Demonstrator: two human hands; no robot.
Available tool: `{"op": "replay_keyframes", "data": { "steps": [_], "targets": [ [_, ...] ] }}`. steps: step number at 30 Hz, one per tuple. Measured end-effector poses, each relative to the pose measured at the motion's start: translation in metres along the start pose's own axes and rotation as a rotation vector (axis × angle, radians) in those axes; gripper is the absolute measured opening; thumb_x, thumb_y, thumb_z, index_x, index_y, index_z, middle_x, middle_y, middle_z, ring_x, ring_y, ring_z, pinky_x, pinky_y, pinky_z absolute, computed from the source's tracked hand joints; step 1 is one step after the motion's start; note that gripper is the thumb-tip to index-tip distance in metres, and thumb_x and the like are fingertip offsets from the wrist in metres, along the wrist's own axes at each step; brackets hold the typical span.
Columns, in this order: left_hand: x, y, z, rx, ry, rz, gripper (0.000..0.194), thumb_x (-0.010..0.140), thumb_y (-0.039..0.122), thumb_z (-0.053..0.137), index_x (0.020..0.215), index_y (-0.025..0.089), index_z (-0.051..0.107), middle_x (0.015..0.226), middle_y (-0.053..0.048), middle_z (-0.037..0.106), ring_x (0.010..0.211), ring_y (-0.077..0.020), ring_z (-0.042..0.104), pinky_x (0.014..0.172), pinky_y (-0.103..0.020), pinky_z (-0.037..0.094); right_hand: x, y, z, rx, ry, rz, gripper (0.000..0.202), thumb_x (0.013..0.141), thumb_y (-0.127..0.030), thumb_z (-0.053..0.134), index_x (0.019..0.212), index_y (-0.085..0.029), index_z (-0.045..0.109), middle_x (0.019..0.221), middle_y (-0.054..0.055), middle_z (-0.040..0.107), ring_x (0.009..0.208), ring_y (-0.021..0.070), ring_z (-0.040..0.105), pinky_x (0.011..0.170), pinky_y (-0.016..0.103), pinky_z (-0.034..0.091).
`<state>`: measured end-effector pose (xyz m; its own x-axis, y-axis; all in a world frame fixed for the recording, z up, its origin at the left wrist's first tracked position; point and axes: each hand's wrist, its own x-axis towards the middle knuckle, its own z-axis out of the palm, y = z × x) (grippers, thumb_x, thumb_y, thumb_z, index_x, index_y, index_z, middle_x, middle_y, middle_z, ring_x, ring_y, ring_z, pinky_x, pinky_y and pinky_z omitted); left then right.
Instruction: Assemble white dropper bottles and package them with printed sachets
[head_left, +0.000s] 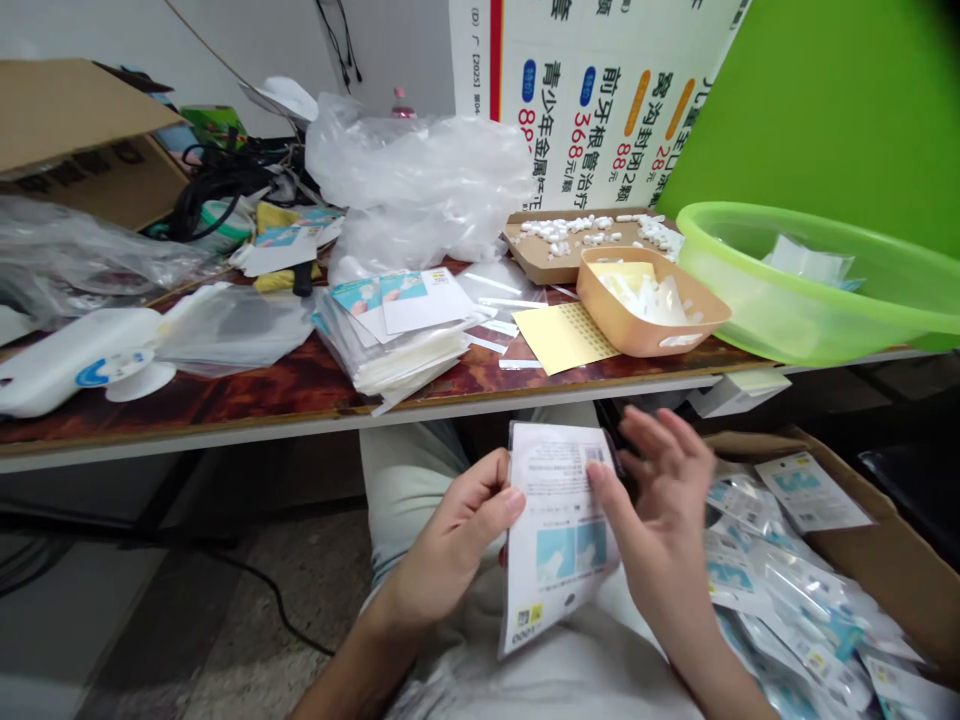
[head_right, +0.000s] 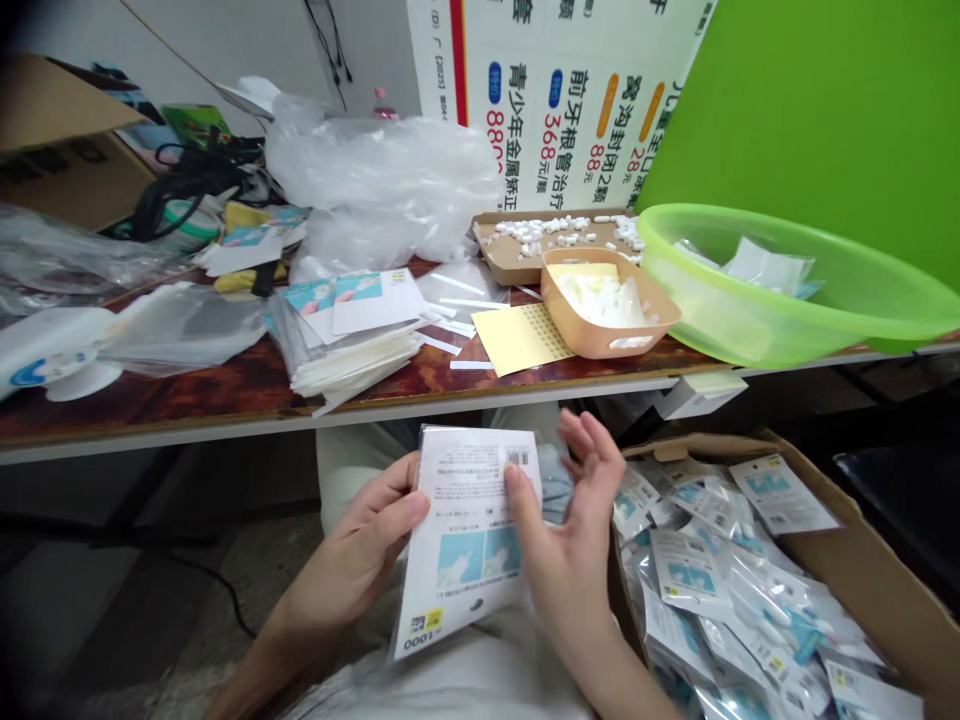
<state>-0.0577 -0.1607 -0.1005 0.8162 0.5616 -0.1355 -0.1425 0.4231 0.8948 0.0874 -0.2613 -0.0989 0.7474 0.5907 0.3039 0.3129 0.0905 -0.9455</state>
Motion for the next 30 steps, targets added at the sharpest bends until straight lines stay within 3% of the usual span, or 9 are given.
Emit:
{"op": "replay_keyframes", "data": {
  "steps": [2,4,11,15,19,21,24,27,30],
  "targets": [
    [-0.002,-0.001,0.002,-0.008,0.005,-0.002,0.026,0.084,0.043,0.067,0.083,0.020,0.056,0.078,0.001,0.053,0.069,-0.0142,0.049,0.065,-0.025,0.041,-0.003,-0.006,-0.001,-0.355,-0.022,-0.423,0.050,0.087,-0.018,0.062,0.132,-0.035,0.047,0.147,0.007,0.043,0.136,0.0305,0.038,0.111,0.056,0.026],
    [-0.004,0.000,0.003,-0.011,0.010,-0.006,0.024,0.086,0.043,0.065,0.086,0.020,0.057,0.076,0.000,0.053,0.067,-0.0144,0.049,0.063,-0.025,0.041,-0.005,-0.015,-0.003,-0.597,-0.167,-0.662,0.041,0.089,-0.012,0.054,0.123,-0.035,0.058,0.145,0.004,0.046,0.133,0.0308,0.038,0.111,0.057,0.020],
    [-0.002,0.009,0.004,0.208,-0.027,0.081,0.021,0.092,0.038,0.061,0.081,0.019,0.057,0.075,0.002,0.048,0.068,-0.0136,0.043,0.064,-0.025,0.039,-0.012,-0.025,0.004,-0.817,-0.277,-0.776,0.042,0.091,-0.007,0.048,0.122,-0.033,0.062,0.143,0.008,0.049,0.128,0.0310,0.036,0.102,0.053,0.021],
    [0.001,0.008,0.002,0.240,-0.065,0.117,0.023,0.092,0.039,0.060,0.080,0.019,0.055,0.075,0.003,0.046,0.067,-0.0130,0.040,0.063,-0.024,0.037,-0.005,-0.023,0.005,-0.769,-0.336,-0.659,0.048,0.091,-0.006,0.044,0.126,-0.035,0.059,0.152,0.006,0.036,0.133,0.0322,0.031,0.103,0.054,0.024],
    [0.001,0.002,0.002,0.194,-0.072,0.137,0.029,0.090,0.042,0.060,0.073,0.020,0.050,0.074,0.002,0.047,0.066,-0.0132,0.041,0.062,-0.024,0.037,0.004,-0.015,0.006,-0.576,-0.114,-0.503,0.051,0.094,-0.022,0.049,0.143,-0.036,0.042,0.154,0.009,0.032,0.136,0.0334,0.033,0.106,0.058,0.026],
    [0.000,0.001,0.004,0.176,-0.060,0.146,0.027,0.089,0.041,0.060,0.075,0.020,0.052,0.078,0.001,0.050,0.070,-0.0151,0.045,0.065,-0.025,0.039,0.004,-0.011,0.009,-0.489,-0.034,-0.409,0.071,0.089,-0.041,0.060,0.151,-0.032,0.027,0.153,0.013,0.031,0.138,0.0370,0.029,0.109,0.063,0.022],
    [-0.001,-0.001,0.005,0.155,-0.028,0.172,0.028,0.087,0.039,0.063,0.070,0.020,0.055,0.076,0.000,0.048,0.073,-0.0170,0.047,0.068,-0.027,0.040,0.002,-0.009,0.014,-0.303,-0.114,-0.173,0.102,0.075,-0.050,0.075,0.154,-0.032,0.012,0.155,0.014,0.024,0.141,0.0384,0.025,0.111,0.064,0.020],
    [-0.002,-0.004,0.003,0.111,0.000,0.212,0.028,0.085,0.037,0.066,0.065,0.019,0.056,0.076,0.000,0.052,0.073,-0.0168,0.048,0.069,-0.027,0.041,0.007,-0.012,0.017,0.019,-0.186,0.118,0.112,0.067,-0.043,0.084,0.151,-0.036,0.011,0.151,0.013,0.030,0.133,0.0339,0.041,0.108,0.056,0.036],
    [-0.003,-0.008,0.002,0.029,0.022,0.242,0.028,0.083,0.037,0.069,0.065,0.020,0.057,0.078,-0.001,0.059,0.073,-0.0172,0.052,0.070,-0.028,0.044,0.021,-0.009,0.014,0.317,-0.166,0.357,0.107,0.063,-0.038,0.087,0.146,-0.038,0.018,0.139,0.010,0.046,0.110,0.0252,0.060,0.090,0.042,0.053]
  ]
}}
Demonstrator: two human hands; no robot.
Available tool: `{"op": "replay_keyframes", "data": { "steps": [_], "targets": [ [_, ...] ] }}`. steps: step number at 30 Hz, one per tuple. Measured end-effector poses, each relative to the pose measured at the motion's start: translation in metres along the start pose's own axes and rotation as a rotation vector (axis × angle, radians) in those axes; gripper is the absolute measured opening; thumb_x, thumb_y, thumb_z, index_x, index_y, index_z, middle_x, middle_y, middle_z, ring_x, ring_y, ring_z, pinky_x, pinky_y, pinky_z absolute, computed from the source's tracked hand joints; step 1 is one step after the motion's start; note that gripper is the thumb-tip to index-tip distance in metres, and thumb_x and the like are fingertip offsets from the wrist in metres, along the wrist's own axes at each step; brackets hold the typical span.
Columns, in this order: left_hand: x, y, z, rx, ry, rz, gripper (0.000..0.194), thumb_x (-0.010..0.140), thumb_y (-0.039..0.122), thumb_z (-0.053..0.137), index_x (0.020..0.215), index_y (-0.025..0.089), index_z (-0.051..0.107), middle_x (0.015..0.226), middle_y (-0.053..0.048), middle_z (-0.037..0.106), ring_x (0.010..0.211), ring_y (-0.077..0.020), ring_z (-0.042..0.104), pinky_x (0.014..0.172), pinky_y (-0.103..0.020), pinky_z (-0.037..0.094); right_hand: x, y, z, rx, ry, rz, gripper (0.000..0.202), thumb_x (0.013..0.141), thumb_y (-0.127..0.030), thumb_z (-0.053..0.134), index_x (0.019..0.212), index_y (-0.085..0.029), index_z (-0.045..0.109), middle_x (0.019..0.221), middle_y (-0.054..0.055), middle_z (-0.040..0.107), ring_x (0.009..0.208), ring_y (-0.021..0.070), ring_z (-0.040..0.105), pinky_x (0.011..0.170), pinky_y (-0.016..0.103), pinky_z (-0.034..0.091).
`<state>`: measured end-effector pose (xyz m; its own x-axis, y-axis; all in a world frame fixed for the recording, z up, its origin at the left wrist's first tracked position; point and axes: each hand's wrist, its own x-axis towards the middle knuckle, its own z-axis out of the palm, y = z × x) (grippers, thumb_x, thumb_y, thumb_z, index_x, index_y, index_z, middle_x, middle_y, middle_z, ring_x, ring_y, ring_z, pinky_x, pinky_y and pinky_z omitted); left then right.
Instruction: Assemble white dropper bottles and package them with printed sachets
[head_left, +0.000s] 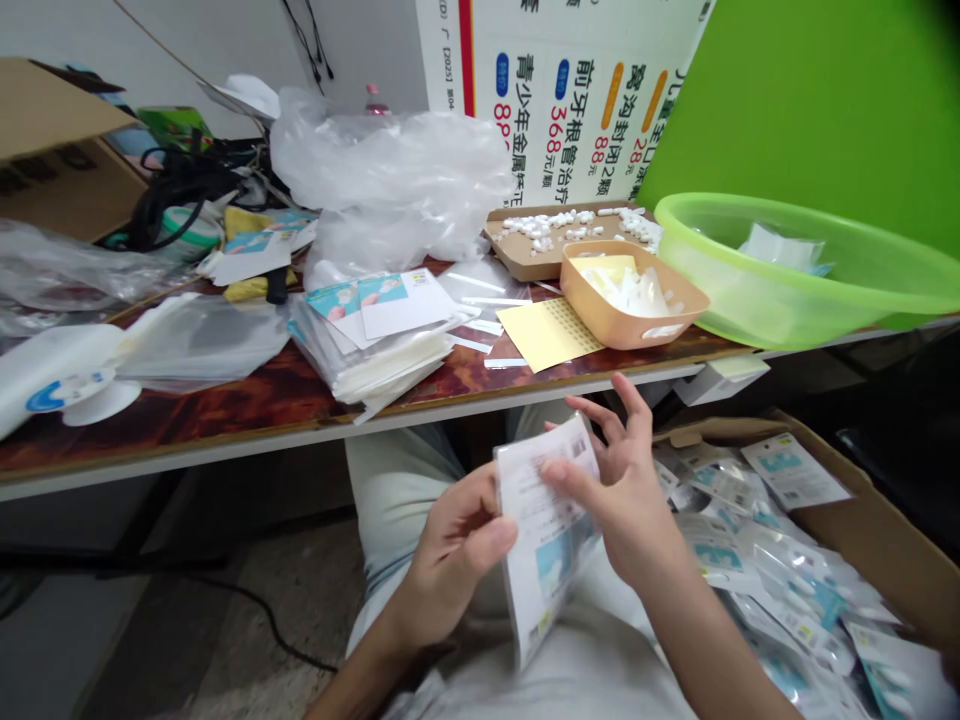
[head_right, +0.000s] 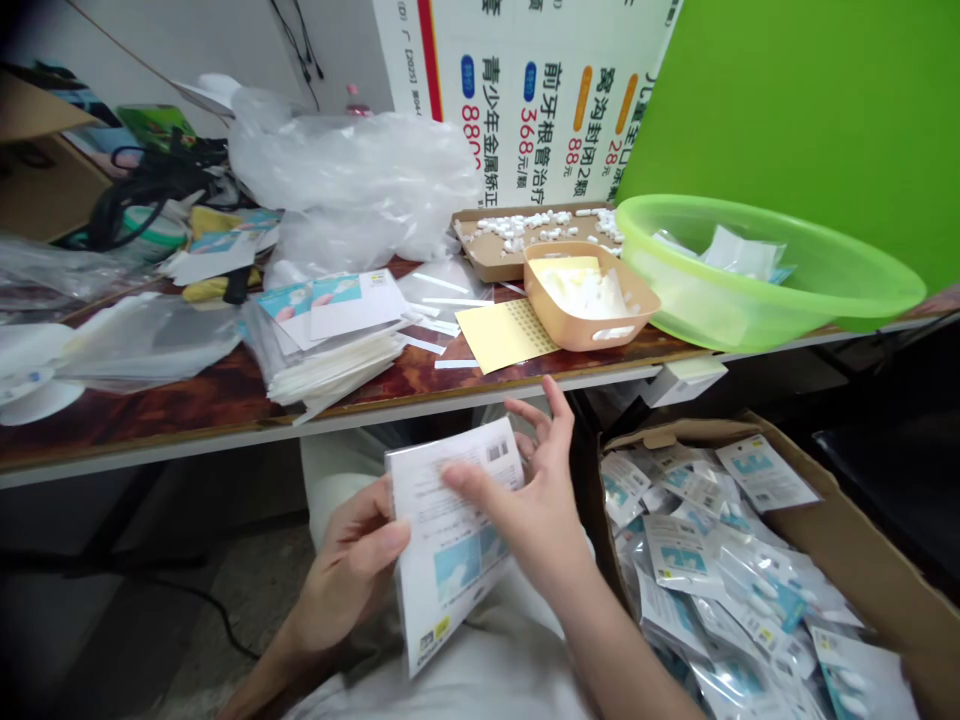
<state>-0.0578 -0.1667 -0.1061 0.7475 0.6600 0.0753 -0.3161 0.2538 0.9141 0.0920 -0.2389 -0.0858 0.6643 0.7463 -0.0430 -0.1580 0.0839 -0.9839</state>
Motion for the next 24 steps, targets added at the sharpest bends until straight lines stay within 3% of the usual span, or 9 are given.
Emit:
{"op": "replay_keyframes", "data": {
  "steps": [3,6,8,10,15,19,24],
  "targets": [
    [-0.001,-0.002,0.000,-0.071,0.072,0.012,0.023,0.082,0.038,0.070,0.068,0.021,0.061,0.078,0.000,0.064,0.075,-0.0181,0.057,0.071,-0.028,0.046,0.012,0.000,-0.014,0.169,0.060,0.094,0.076,0.069,-0.039,0.084,0.131,-0.033,0.042,0.119,0.004,0.061,0.092,0.0168,0.063,0.076,0.029,0.053],
    [0.001,-0.002,0.001,-0.111,0.146,0.012,0.015,0.082,0.038,0.071,0.078,0.024,0.069,0.075,0.001,0.068,0.070,-0.0178,0.061,0.069,-0.028,0.049,0.012,-0.001,-0.028,0.203,-0.092,0.211,0.034,0.081,-0.048,0.072,0.102,-0.022,0.066,0.093,0.003,0.068,0.081,0.0154,0.062,0.069,0.026,0.049],
    [0.004,-0.002,0.000,-0.119,0.191,0.015,0.012,0.081,0.037,0.071,0.082,0.025,0.071,0.074,0.001,0.070,0.068,-0.0175,0.063,0.068,-0.029,0.051,0.008,-0.003,-0.035,0.205,-0.226,0.290,0.029,0.084,-0.048,0.068,0.086,-0.019,0.071,0.080,0.002,0.068,0.072,0.0140,0.061,0.066,0.025,0.047],
    [0.006,-0.002,-0.001,-0.111,0.235,0.026,0.012,0.080,0.036,0.072,0.080,0.025,0.071,0.076,0.001,0.071,0.067,-0.0170,0.063,0.067,-0.028,0.052,0.004,-0.006,-0.038,0.214,-0.286,0.305,0.022,0.080,-0.041,0.074,0.082,-0.019,0.073,0.079,0.000,0.068,0.071,0.0122,0.060,0.066,0.023,0.045],
    [0.010,-0.002,-0.004,-0.061,0.302,0.041,0.015,0.076,0.036,0.075,0.075,0.022,0.069,0.077,-0.001,0.073,0.064,-0.0179,0.063,0.064,-0.030,0.053,0.005,-0.009,-0.038,0.266,-0.346,0.279,0.025,0.082,-0.042,0.073,0.075,-0.019,0.073,0.085,0.001,0.068,0.075,0.0130,0.059,0.067,0.024,0.046],
    [0.012,-0.005,-0.008,-0.018,0.340,0.068,0.020,0.074,0.034,0.076,0.066,0.021,0.064,0.078,-0.001,0.072,0.072,-0.0202,0.065,0.064,-0.029,0.052,0.009,-0.006,-0.036,0.190,-0.290,0.253,0.016,0.077,-0.034,0.079,0.083,-0.019,0.074,0.082,0.000,0.069,0.073,0.0112,0.059,0.069,0.021,0.046],
    [0.016,-0.007,-0.011,0.009,0.350,0.042,0.021,0.073,0.035,0.074,0.068,0.020,0.061,0.071,-0.001,0.067,0.066,-0.0194,0.062,0.059,-0.028,0.050,0.013,0.002,-0.039,0.218,-0.383,0.289,0.026,0.085,-0.043,0.069,0.086,-0.018,0.076,0.080,0.003,0.069,0.076,0.0147,0.062,0.071,0.026,0.050]
  ]
}}
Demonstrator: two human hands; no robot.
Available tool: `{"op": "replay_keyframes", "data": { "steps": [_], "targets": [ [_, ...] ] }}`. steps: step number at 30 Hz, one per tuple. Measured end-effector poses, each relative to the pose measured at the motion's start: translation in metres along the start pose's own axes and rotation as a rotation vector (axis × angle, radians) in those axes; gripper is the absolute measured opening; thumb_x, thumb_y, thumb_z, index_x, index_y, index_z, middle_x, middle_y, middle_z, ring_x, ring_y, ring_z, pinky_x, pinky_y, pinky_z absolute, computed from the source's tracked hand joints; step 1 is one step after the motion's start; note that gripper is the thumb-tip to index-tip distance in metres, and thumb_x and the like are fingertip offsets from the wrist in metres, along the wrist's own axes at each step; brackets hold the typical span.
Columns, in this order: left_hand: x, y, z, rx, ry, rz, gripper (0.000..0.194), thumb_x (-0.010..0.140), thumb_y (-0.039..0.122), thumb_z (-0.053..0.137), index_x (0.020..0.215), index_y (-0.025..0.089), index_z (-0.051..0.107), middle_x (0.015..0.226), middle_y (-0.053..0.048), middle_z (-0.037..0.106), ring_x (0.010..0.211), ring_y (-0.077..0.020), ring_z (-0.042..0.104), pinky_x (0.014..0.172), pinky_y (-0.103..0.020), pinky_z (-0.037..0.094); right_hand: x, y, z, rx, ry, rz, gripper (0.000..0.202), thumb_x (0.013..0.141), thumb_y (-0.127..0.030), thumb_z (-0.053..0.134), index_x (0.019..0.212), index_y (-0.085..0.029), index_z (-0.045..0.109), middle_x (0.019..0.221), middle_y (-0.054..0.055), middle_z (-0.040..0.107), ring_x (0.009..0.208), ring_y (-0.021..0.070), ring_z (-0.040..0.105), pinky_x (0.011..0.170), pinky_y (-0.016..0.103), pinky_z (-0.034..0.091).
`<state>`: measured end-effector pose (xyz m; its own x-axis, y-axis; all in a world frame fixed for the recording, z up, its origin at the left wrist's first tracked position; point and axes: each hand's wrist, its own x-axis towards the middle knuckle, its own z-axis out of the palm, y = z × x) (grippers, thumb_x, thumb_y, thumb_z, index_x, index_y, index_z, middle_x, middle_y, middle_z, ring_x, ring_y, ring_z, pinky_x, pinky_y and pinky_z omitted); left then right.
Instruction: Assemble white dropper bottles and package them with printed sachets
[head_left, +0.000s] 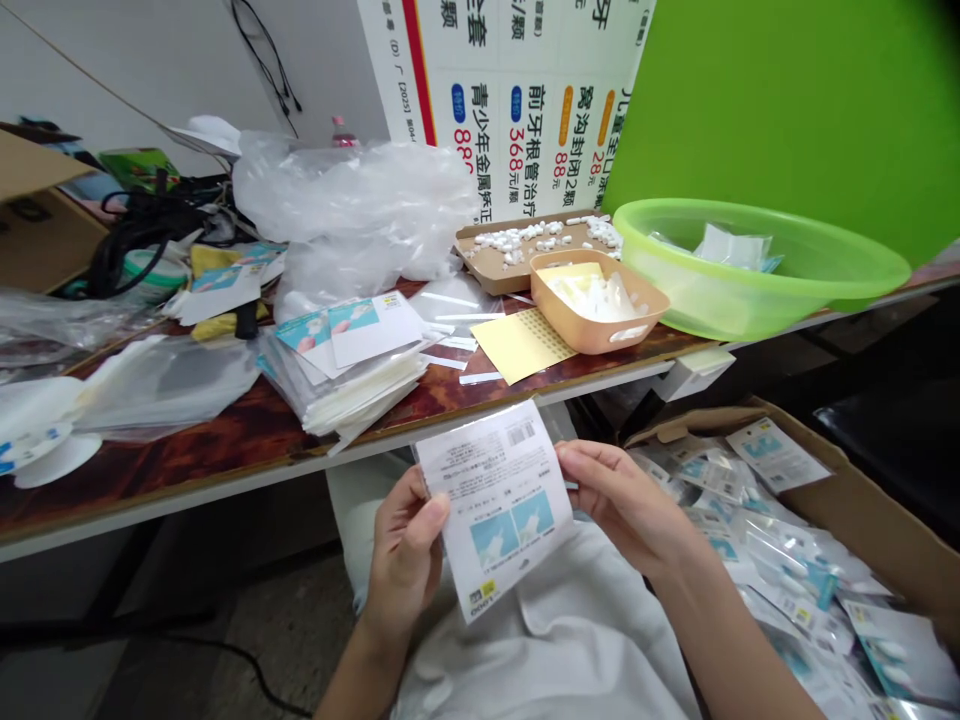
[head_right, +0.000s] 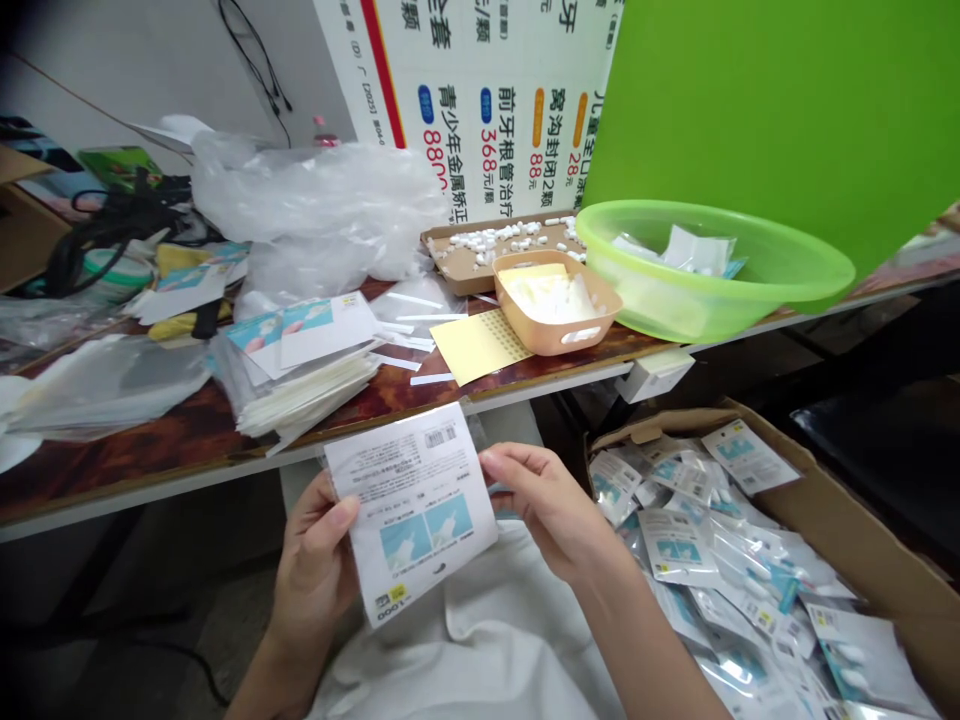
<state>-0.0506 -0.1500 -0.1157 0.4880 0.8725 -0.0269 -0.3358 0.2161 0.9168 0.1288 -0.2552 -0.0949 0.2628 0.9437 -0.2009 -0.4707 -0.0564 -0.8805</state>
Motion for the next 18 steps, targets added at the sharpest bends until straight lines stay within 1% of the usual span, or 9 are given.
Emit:
{"op": "replay_keyframes", "data": {
  "steps": [3,5,7,10,12,14,16,18],
  "targets": [
    [0.003,0.001,0.002,0.009,0.014,0.001,0.026,0.075,0.034,0.072,0.065,0.021,0.052,0.067,0.002,0.060,0.061,-0.0156,0.056,0.059,-0.025,0.048,0.000,0.004,-0.004,-0.015,-0.046,-0.004,0.018,0.076,-0.037,0.078,0.077,-0.019,0.075,0.077,0.001,0.067,0.071,0.0134,0.061,0.070,0.026,0.049],
    [0.005,0.003,0.003,0.019,0.020,0.012,0.030,0.076,0.034,0.071,0.064,0.021,0.048,0.066,0.004,0.056,0.060,-0.0133,0.051,0.060,-0.023,0.046,-0.001,0.004,-0.004,-0.035,-0.063,-0.015,0.017,0.072,-0.034,0.081,0.071,-0.019,0.074,0.074,0.000,0.065,0.068,0.0132,0.059,0.067,0.026,0.048],
    [0.007,0.004,0.005,0.037,0.020,0.028,0.031,0.077,0.033,0.071,0.064,0.021,0.046,0.067,0.004,0.054,0.061,-0.0125,0.049,0.061,-0.022,0.045,-0.002,0.004,-0.001,-0.055,-0.050,-0.044,0.017,0.072,-0.035,0.081,0.070,-0.020,0.074,0.073,-0.001,0.062,0.067,0.0127,0.056,0.066,0.026,0.046],
    [0.007,0.004,0.004,0.079,0.021,0.065,0.030,0.080,0.033,0.070,0.064,0.021,0.047,0.071,0.004,0.054,0.065,-0.0136,0.050,0.064,-0.023,0.045,-0.003,0.002,0.004,-0.094,-0.004,-0.095,0.018,0.074,-0.035,0.078,0.069,-0.020,0.072,0.073,-0.002,0.059,0.070,0.0126,0.055,0.068,0.025,0.044],
    [0.008,0.001,0.000,0.116,0.013,0.095,0.029,0.081,0.036,0.069,0.065,0.021,0.049,0.074,0.003,0.057,0.068,-0.0145,0.051,0.065,-0.023,0.045,-0.003,0.002,0.007,-0.133,0.017,-0.130,0.018,0.076,-0.036,0.077,0.070,-0.019,0.071,0.074,-0.001,0.058,0.073,0.0136,0.054,0.069,0.026,0.043],
    [0.009,-0.002,-0.006,0.166,-0.022,0.106,0.027,0.081,0.040,0.070,0.068,0.022,0.055,0.079,0.001,0.061,0.073,-0.0168,0.055,0.069,-0.025,0.047,-0.003,0.002,0.007,-0.176,0.041,-0.174,0.019,0.078,-0.036,0.074,0.071,-0.019,0.069,0.076,-0.001,0.057,0.073,0.0140,0.051,0.069,0.027,0.041],
    [0.011,-0.002,-0.015,0.230,-0.097,0.081,0.024,0.080,0.043,0.071,0.073,0.022,0.063,0.084,-0.002,0.067,0.079,-0.0211,0.060,0.073,-0.029,0.050,-0.002,0.004,0.007,-0.219,0.087,-0.231,0.018,0.081,-0.034,0.069,0.073,-0.019,0.064,0.077,-0.001,0.054,0.072,0.0137,0.048,0.066,0.026,0.038],
    [0.013,0.003,-0.028,0.296,-0.190,0.024,0.024,0.075,0.043,0.076,0.079,0.020,0.070,0.088,-0.007,0.071,0.083,-0.0264,0.064,0.077,-0.035,0.053,0.000,0.005,0.007,-0.260,0.152,-0.298,0.016,0.084,-0.032,0.064,0.075,-0.020,0.058,0.081,-0.001,0.052,0.073,0.0137,0.046,0.065,0.025,0.036]
  ]
}}
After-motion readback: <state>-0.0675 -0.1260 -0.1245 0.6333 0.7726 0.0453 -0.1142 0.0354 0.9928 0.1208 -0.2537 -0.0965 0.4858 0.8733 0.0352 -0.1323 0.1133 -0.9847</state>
